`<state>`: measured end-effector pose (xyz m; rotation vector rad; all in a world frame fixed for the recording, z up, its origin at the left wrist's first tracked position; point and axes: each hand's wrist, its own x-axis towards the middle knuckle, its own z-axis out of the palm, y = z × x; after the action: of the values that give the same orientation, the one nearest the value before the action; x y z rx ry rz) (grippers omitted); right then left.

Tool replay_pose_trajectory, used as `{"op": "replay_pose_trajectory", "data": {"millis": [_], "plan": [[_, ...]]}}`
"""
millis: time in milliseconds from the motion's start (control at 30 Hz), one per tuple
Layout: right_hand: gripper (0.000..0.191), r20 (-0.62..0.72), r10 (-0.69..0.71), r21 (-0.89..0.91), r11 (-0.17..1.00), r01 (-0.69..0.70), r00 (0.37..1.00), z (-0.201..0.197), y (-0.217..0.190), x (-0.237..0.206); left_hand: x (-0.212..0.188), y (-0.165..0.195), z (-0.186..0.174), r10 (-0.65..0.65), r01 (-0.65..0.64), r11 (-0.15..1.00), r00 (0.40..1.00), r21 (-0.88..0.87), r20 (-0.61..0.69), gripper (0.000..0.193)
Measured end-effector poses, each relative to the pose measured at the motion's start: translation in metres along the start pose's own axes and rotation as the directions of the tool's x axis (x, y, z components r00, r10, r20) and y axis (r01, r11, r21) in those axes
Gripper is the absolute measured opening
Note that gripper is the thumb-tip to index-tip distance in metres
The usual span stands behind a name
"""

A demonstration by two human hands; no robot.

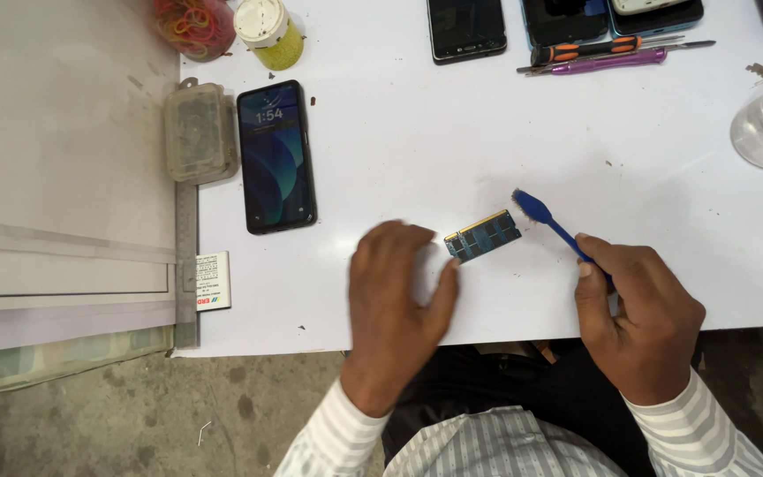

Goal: The person holds a RAM memory module in one hand and scrubs its surfaces with a blue toothbrush, rotating the module to brush different sides. They then apply liquid from a plastic bottle onto the module, brush it again, and finally use a soldering iron to work on the module's edge contacts.

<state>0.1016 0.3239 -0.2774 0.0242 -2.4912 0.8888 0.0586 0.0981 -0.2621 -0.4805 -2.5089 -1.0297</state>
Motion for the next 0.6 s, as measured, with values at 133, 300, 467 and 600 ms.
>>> {"op": "replay_pose_trajectory", "data": {"millis": [133,300,467,600], "plan": [[0.019,0.035,0.122,0.154,0.980,-0.126,0.992,-0.003,0.002,0.000,0.002,0.012,0.012,-0.018,0.023,0.997,0.998,-0.069,0.066,0.037],[0.015,0.274,0.224,0.367,0.874,-0.317,0.935,-0.016,0.019,0.010,0.004,0.012,0.016,-0.031,0.037,0.997,0.996,-0.067,0.089,0.049],[0.031,0.505,0.323,0.395,0.738,-0.547,0.800,-0.031,0.031,0.019,0.004,0.012,0.022,-0.071,0.075,0.996,0.993,-0.040,0.092,0.050],[0.042,0.541,0.212,0.549,0.645,-0.533,0.814,-0.029,0.027,0.012,0.004,0.012,0.025,-0.064,0.067,0.997,0.995,-0.037,0.073,0.053]]}}
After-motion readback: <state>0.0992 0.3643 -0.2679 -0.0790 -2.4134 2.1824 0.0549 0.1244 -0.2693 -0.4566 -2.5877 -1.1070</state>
